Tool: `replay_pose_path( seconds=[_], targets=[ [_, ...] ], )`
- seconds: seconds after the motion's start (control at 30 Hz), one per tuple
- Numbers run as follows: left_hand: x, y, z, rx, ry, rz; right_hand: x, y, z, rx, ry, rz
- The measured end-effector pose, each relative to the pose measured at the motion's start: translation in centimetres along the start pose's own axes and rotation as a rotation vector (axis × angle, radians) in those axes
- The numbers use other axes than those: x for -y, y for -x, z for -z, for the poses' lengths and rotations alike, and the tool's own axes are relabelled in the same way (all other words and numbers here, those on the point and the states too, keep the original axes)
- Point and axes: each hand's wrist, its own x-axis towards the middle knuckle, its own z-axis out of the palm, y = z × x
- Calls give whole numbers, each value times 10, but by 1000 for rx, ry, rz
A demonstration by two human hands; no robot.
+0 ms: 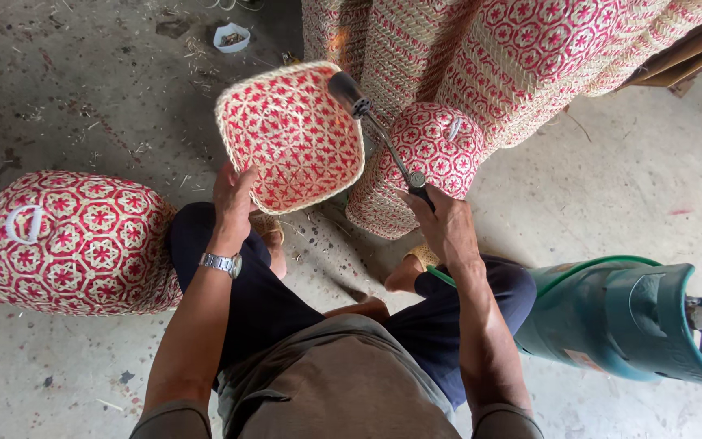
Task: The person uses a blowtorch to apply heat to the surface of several patterned woven baskets. They hold each basket with one hand and move the torch over the exterior and interior surfaces, rotating the items to cover different areas.
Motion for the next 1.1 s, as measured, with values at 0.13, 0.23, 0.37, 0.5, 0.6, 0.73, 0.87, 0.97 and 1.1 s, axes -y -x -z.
replay_pose_path(
  seconds=[0.13,0.23,0.37,0.5,0.6,0.73,0.87,0.97,1.1],
  targets=[
    [-6,7,-9,24,-26,22,7,0,-4,24,-31,107],
    [-2,8,-18,23,-67,77,12,2,-17,116,-117,291],
    [4,3,-21,-24,-76,151,13,2,-14,148,-92,153],
    [5,1,-5,1,79,131,0,12,10,34,16,-48],
    [4,-1,2,-4,181,55,-9,26,21,77,-9,-137],
    [8,-8,-2,-69,325,4,-11,44,11,194,38,-31],
    [5,-7,-9,-109,367,35,-7,39,7,244,-26,-65],
    [5,0,-12,-63,399,-27,1,24,9,164,-120,-144],
    [13,11,-23,-21,216,31,17,4,-7,60,-89,118]
  ],
)
